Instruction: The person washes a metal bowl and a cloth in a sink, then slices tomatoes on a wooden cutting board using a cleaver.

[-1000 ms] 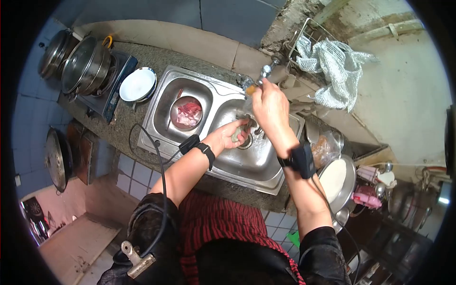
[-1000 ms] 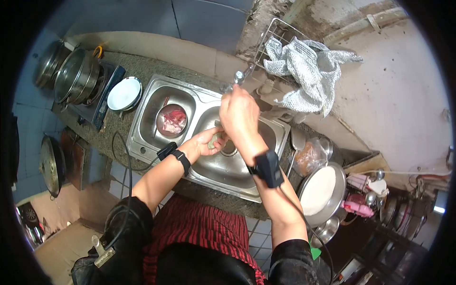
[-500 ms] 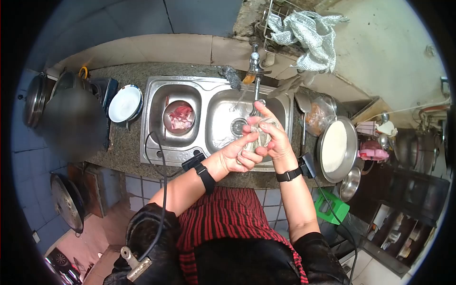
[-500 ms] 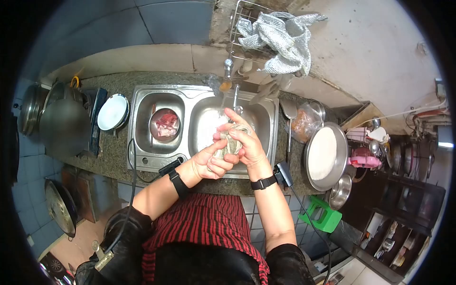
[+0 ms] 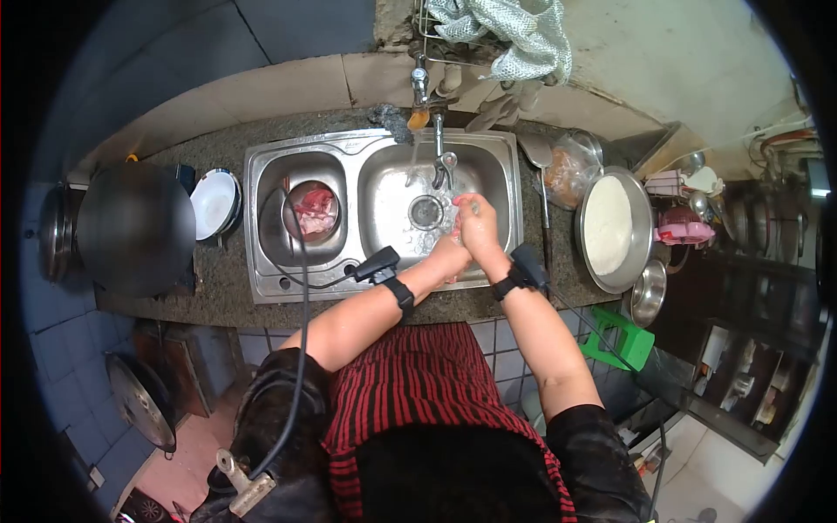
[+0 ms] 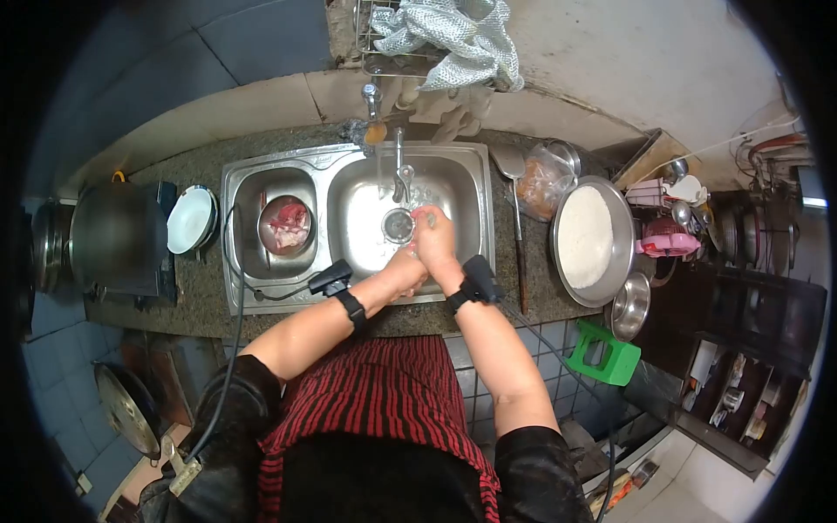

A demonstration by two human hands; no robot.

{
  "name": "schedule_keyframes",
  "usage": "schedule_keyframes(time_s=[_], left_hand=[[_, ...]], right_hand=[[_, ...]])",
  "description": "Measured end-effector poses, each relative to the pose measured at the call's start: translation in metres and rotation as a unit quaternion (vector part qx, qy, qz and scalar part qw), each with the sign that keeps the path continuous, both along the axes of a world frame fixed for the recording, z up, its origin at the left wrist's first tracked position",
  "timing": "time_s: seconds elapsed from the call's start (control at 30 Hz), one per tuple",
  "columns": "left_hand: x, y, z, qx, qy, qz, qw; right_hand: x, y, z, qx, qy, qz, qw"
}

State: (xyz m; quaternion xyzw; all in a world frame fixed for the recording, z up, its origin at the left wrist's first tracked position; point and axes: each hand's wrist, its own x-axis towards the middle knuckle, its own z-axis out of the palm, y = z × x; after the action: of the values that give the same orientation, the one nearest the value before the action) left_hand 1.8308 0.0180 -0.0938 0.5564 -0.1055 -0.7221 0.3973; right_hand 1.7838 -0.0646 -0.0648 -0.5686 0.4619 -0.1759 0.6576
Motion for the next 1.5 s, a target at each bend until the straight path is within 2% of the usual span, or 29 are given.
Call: schedule_keyframes(time_s=[0.03, 0.07, 0.1, 0.13, 0.17, 0.2, 0.23, 0.27, 0.33, 0.47, 0.53, 0.67, 0.73, 0.8, 0.87, 0.9, 0.97, 1.0, 1.03, 1.07, 1.1, 1.13, 1.17, 1.23, 1.27, 1.37, 1.4, 1.47, 1.5], left_hand=[[-0.010, -0.002, -0.013, -0.106, -0.189, 0.018, 0.976], [-0.016, -0.002, -0.020, -0.209, -0.370, 0.036, 0.904], [-0.015, -0.004, -0.028, -0.185, -0.411, -0.033, 0.892], [-0.011, -0.005, -0.024, -0.186, -0.416, -0.030, 0.889], [-0.007, -0.003, -0.014, -0.211, -0.380, -0.014, 0.901], [0.006, 0.000, 0.026, -0.173, -0.259, -0.001, 0.950], [0.019, 0.002, 0.068, -0.119, -0.145, 0.020, 0.982], [0.028, 0.006, 0.067, -0.122, -0.148, 0.021, 0.981], [0.044, 0.019, 0.061, 0.010, 0.080, 0.098, 0.992], [0.062, 0.034, 0.047, 0.063, 0.021, 0.119, 0.991], [0.064, 0.042, 0.045, 0.053, 0.036, 0.130, 0.990], [0.070, 0.054, 0.056, 0.023, 0.020, 0.147, 0.989], [0.074, 0.056, 0.057, 0.028, 0.046, 0.143, 0.988], [0.079, 0.058, 0.060, 0.012, 0.097, 0.137, 0.986], [0.082, 0.062, 0.069, -0.004, 0.147, 0.126, 0.981], [0.084, 0.065, 0.076, -0.054, 0.279, 0.134, 0.949], [0.085, 0.065, 0.091, -0.137, 0.511, 0.132, 0.838], [0.084, 0.061, 0.101, -0.135, 0.513, 0.130, 0.838], [0.081, 0.057, 0.111, -0.173, 0.596, 0.123, 0.774], [0.077, 0.051, 0.115, -0.207, 0.674, 0.113, 0.700], [0.072, 0.045, 0.110, -0.215, 0.721, 0.097, 0.651], [0.067, 0.043, 0.112, -0.210, 0.724, 0.095, 0.650], [0.062, 0.043, 0.115, -0.220, 0.706, 0.088, 0.667], [0.061, 0.043, 0.129, -0.174, 0.652, 0.087, 0.733], [0.060, 0.042, 0.129, -0.166, 0.655, 0.083, 0.733], [0.057, 0.033, 0.125, -0.088, 0.511, -0.014, 0.855], [0.054, 0.031, 0.124, -0.084, 0.513, -0.017, 0.854], [0.053, 0.026, 0.124, -0.030, 0.321, -0.027, 0.946], [0.049, 0.024, 0.117, -0.029, 0.258, -0.031, 0.965]], right_hand=[[-0.002, 0.002, -0.006, -0.080, 0.048, -0.006, 0.996], [-0.005, 0.003, -0.010, -0.083, 0.044, -0.007, 0.996], [-0.006, 0.002, -0.013, -0.180, 0.076, 0.020, 0.981], [-0.006, 0.003, -0.014, -0.274, 0.109, 0.047, 0.955], [-0.002, 0.009, 0.029, -0.291, 0.159, 0.085, 0.940], [0.006, 0.007, 0.060, -0.293, 0.155, 0.087, 0.940], [0.013, 0.002, 0.086, -0.408, 0.160, 0.116, 0.891], [0.018, -0.002, 0.108, -0.517, 0.165, 0.141, 0.828], [0.044, -0.027, 0.141, -0.543, 0.091, 0.129, 0.824], [0.127, -0.065, 0.153, -0.517, 0.161, 0.174, 0.823], [0.161, -0.066, 0.162, -0.483, 0.367, 0.274, 0.746], [0.184, -0.067, 0.136, -0.535, 0.347, 0.231, 0.735], [0.182, -0.069, 0.125, -0.522, 0.278, 0.191, 0.783], [0.182, -0.073, 0.118, -0.494, 0.294, 0.203, 0.792], [0.167, -0.075, 0.110, -0.409, 0.208, 0.219, 0.861], [0.153, -0.076, 0.105, -0.266, 0.127, 0.215, 0.931], [0.124, -0.059, 0.112, -0.045, 0.058, 0.241, 0.968], [0.102, -0.053, 0.103, 0.083, -0.013, 0.280, 0.956], [0.085, -0.038, 0.107, 0.243, -0.125, 0.286, 0.918], [0.071, -0.024, 0.110, 0.343, -0.270, 0.304, 0.847], [0.062, -0.003, 0.124, 0.331, -0.339, 0.281, 0.835], [0.055, 0.003, 0.128, 0.324, -0.374, 0.265, 0.828], [0.048, 0.010, 0.131, 0.317, -0.408, 0.250, 0.819], [0.033, 0.004, 0.127, 0.241, -0.312, 0.173, 0.903], [0.028, 0.003, 0.129, 0.242, -0.312, 0.163, 0.904], [0.027, 0.001, 0.134, 0.268, -0.254, 0.185, 0.911], [0.026, 0.000, 0.130, 0.269, -0.254, 0.180, 0.911], [0.026, -0.002, 0.120, 0.240, -0.165, 0.158, 0.943], [0.026, 0.000, 0.113, 0.232, -0.146, 0.137, 0.952]])
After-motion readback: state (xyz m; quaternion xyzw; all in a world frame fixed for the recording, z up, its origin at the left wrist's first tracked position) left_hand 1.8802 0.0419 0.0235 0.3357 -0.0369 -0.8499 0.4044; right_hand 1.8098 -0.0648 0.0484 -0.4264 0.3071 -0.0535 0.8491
